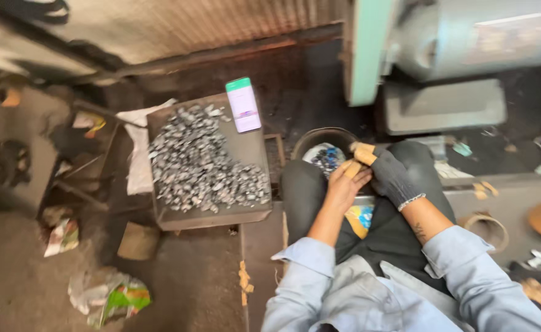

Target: The person sits on the floor at a bench grinder and shapes small metal pieces against the spinning belt, producing sparks. They hold each piece with both hands, grind its edges, then place the finished piece onto a tray filled with similar ground metal pieces, repeating the cycle.

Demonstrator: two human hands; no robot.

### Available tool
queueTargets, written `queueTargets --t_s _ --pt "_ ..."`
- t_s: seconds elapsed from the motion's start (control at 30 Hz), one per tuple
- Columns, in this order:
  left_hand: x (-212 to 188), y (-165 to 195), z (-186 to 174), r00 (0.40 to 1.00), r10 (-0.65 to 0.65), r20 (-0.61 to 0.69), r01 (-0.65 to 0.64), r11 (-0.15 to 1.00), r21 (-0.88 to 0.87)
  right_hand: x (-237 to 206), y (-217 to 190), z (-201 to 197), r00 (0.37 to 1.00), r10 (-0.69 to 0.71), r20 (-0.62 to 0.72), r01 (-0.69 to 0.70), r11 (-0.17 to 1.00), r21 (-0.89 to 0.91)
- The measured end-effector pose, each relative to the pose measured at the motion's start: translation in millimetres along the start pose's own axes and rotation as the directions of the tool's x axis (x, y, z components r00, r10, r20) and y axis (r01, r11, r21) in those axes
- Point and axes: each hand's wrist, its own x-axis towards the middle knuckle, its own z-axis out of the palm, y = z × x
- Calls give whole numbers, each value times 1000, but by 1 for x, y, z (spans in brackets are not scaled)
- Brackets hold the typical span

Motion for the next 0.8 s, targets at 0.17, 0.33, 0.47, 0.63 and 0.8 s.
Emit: queueTargets --t_s 0.17,0.33,0.47,0.63,0.8 --pt "21 1 -2 890 -239 389 124 946 299 -21 -30 -14 970 144 194 -174 974 148" --pt "81 24 13 857 -76 509 79 997 16 30 -59 3 986 -116 121 125 990 -62" --pt "118 27 25 982 -181 49 187 964 -188 78 -51 6 996 -84 -43 78 989 -126" --pt "129 31 15 982 -160 -99 121 940 -319 91 -47 7 980 12 -198 -45 985 -164" --pt "95 59 -9 944 -124 307 -53 859 510 23 -96 21 929 -290 232 368 794 -484"
